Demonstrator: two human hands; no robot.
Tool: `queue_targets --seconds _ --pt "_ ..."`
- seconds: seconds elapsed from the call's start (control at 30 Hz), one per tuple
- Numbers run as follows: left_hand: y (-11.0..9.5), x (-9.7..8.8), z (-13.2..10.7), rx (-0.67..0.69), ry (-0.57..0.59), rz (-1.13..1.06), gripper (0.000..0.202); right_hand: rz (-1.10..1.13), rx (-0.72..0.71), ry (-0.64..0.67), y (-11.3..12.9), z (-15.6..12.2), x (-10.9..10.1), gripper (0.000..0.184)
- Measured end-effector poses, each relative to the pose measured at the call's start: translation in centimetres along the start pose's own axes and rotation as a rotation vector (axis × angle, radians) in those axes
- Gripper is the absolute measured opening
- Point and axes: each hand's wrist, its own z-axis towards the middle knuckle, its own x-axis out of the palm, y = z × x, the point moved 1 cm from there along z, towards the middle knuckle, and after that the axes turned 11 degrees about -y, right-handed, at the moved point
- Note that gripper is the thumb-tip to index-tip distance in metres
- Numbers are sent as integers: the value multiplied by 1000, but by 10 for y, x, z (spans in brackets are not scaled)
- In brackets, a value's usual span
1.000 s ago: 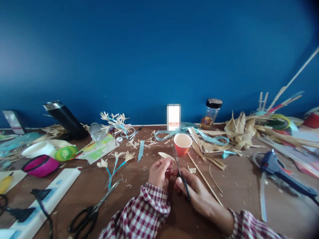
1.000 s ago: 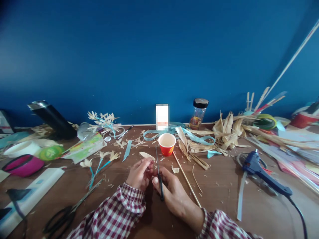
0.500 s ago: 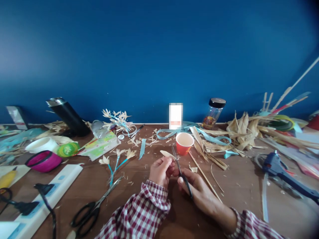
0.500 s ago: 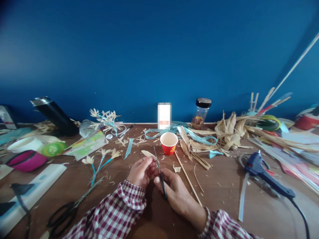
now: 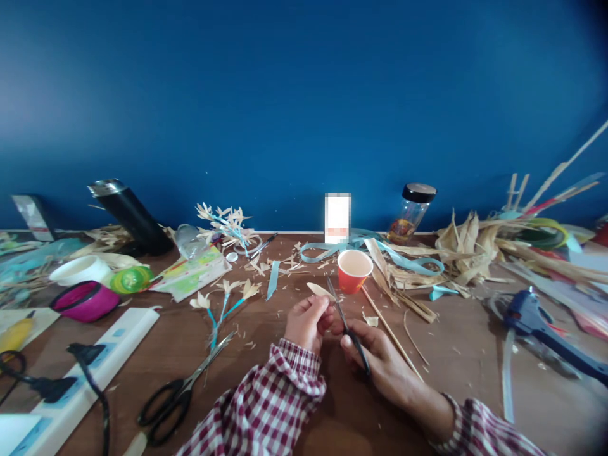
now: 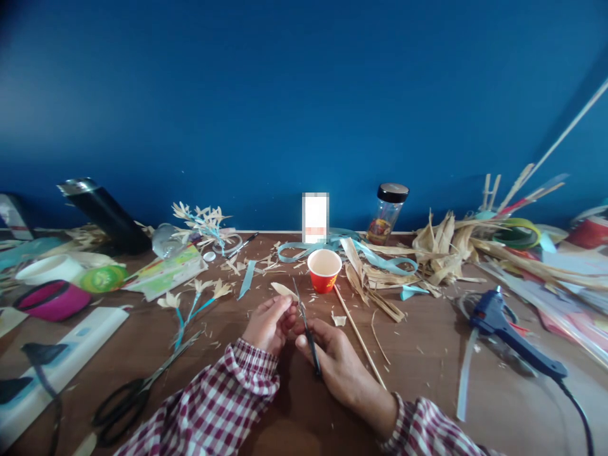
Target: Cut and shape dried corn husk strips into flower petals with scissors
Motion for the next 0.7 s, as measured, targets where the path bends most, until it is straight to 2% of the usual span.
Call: queue_targets --seconds 0.23,0.5,0.7 --pt "-1 -1 -1 8 7 -9 12 -42 7 -15 5 -1 1 26" --pt "-7 -1 -1 21 30 51 13 -108 38 -52 -8 1 -5 33" --pt "-14 0 -2 37 23 117 15 -29 14 21 -5 0 -7 37"
